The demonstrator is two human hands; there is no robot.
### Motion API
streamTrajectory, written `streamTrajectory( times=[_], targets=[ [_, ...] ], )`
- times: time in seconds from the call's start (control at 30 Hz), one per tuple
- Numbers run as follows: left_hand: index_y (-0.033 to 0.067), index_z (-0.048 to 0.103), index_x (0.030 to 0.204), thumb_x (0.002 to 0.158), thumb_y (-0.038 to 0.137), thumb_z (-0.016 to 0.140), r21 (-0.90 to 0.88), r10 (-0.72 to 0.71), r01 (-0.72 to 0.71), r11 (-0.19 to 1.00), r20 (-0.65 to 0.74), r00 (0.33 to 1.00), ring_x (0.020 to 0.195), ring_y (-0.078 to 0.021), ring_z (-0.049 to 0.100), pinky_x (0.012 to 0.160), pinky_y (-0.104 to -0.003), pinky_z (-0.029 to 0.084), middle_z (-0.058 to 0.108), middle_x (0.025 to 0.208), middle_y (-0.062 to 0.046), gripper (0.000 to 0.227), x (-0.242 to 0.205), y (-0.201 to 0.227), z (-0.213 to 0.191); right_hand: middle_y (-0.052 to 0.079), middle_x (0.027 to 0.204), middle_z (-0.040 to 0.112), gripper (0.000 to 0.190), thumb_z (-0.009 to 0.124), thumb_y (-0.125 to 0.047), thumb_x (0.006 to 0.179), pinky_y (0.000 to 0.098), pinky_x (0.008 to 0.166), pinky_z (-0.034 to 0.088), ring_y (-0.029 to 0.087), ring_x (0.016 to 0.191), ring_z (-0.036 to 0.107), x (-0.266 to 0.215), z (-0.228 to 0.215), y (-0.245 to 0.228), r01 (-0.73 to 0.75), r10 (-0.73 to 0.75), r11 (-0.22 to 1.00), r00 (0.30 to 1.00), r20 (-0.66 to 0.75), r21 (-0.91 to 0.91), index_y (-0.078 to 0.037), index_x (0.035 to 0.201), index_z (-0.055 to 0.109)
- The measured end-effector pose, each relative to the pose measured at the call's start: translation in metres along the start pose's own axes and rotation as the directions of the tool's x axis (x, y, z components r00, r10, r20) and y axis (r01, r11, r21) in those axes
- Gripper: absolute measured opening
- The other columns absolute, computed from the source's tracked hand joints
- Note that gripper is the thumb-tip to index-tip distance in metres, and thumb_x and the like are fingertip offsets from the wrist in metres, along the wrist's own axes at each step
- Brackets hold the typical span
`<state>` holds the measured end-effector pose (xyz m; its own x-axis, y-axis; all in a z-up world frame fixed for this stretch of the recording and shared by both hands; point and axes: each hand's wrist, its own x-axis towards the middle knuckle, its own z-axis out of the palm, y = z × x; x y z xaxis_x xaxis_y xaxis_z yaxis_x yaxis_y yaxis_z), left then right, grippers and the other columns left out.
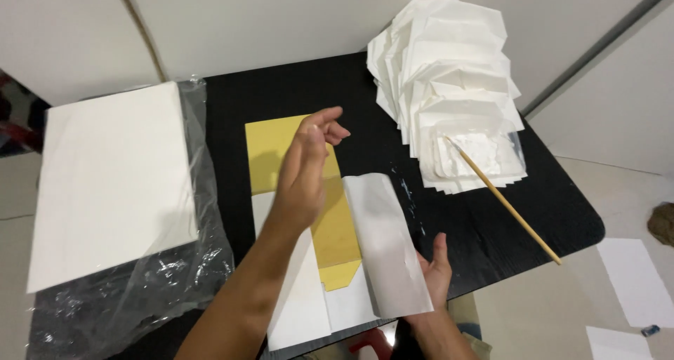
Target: Manually assembling a paper bag by folding paper around a template and applying glue to the seams with a brush.
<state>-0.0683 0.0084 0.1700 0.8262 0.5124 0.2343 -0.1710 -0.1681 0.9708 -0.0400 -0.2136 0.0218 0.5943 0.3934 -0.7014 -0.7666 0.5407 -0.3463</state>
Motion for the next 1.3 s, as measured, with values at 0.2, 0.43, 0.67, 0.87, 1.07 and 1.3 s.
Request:
streamTrajectory(
  times=[0.2, 0.43, 0.67, 0.87, 1.07, 1.3],
  targets=[
    [-0.0024, 0.053, 0.137, 0.106, 0.028, 0.037, 0.525, -0.001, -0.140, 0.840, 0.258, 0.966, 0.132, -0.0305, 0.055, 0.112, -0.041, 0.041, 0.060, 0.138, -0.018, 0.047, -0.061, -0.048, -0.055, 0.014, 0.112, 0.073, 0.080, 0.042, -0.078, 0.100, 0.0460, 0.091, 0.053, 0.036, 0.103, 0.068, 0.042, -0.018, -0.008, -0.037, 0.033, 0.998, 0.994, 0.103, 0.045, -0.008, 0.127, 0.071],
    [-0.0062, 0.041, 0.149, 0.104, 0.045, 0.048, 0.946, 0.000, -0.222, 0.235, 0.228, 0.974, 0.149, -0.0439, 0.034, 0.116, -0.050, 0.035, 0.033, 0.161, -0.032, 0.068, -0.111, -0.169, -0.080, 0.012, 0.108, 0.072, 0.060, 0.043, -0.062, 0.105, 0.0458, 0.095, 0.053, 0.034, 0.103, 0.068, 0.088, -0.013, -0.021, -0.002, 0.005, 0.998, 0.999, 0.046, -0.059, -0.013, 0.125, 0.070],
    [-0.0070, 0.026, 0.158, 0.111, 0.043, 0.027, 0.925, -0.404, -0.062, 0.376, 0.224, 0.887, 0.158, -0.0428, 0.013, 0.126, -0.054, 0.009, 0.017, 0.166, -0.034, 0.068, -0.091, -0.096, -0.076, 0.012, 0.109, 0.073, 0.056, 0.046, -0.055, 0.104, 0.0412, 0.099, 0.052, 0.031, 0.102, 0.069, 0.036, 0.057, -0.001, 0.065, -0.067, 0.993, 0.998, -0.015, -0.102, -0.010, 0.127, 0.069],
    [-0.0056, 0.025, 0.158, 0.110, 0.045, 0.022, 0.915, -0.386, -0.068, 0.398, 0.234, 0.893, 0.159, -0.0404, 0.010, 0.126, -0.053, 0.004, 0.014, 0.169, -0.032, 0.070, -0.087, -0.107, -0.079, 0.013, 0.110, 0.073, 0.053, 0.050, -0.047, 0.103, 0.0358, 0.103, 0.051, 0.026, 0.101, 0.070, 0.054, 0.076, 0.006, 0.134, -0.149, 0.979, 0.985, -0.090, -0.154, -0.005, 0.130, 0.068],
    [-0.0071, 0.029, 0.156, 0.109, 0.041, 0.024, 0.903, -0.355, -0.080, 0.422, 0.245, 0.902, 0.159, -0.0382, 0.010, 0.126, -0.053, 0.002, 0.016, 0.169, -0.030, 0.067, -0.083, -0.114, -0.079, 0.029, 0.131, 0.065, 0.074, 0.034, -0.057, 0.105, 0.0539, 0.110, 0.045, 0.042, 0.124, 0.063, 0.083, 0.060, 0.014, 0.030, 0.056, 0.975, 0.926, 0.372, -0.221, 0.001, 0.146, 0.056],
    [-0.0050, 0.029, 0.156, 0.109, 0.037, 0.022, 0.898, -0.311, -0.083, 0.432, 0.235, 0.921, 0.160, -0.0346, 0.010, 0.125, -0.051, 0.001, 0.016, 0.170, -0.026, 0.064, -0.087, -0.124, -0.080, 0.020, 0.155, 0.054, 0.072, 0.016, -0.049, 0.110, 0.0444, 0.122, 0.035, 0.033, 0.144, 0.050, 0.015, 0.112, 0.050, -0.073, 0.199, 0.896, 0.948, 0.249, -0.437, 0.001, 0.149, 0.050]
  ],
)
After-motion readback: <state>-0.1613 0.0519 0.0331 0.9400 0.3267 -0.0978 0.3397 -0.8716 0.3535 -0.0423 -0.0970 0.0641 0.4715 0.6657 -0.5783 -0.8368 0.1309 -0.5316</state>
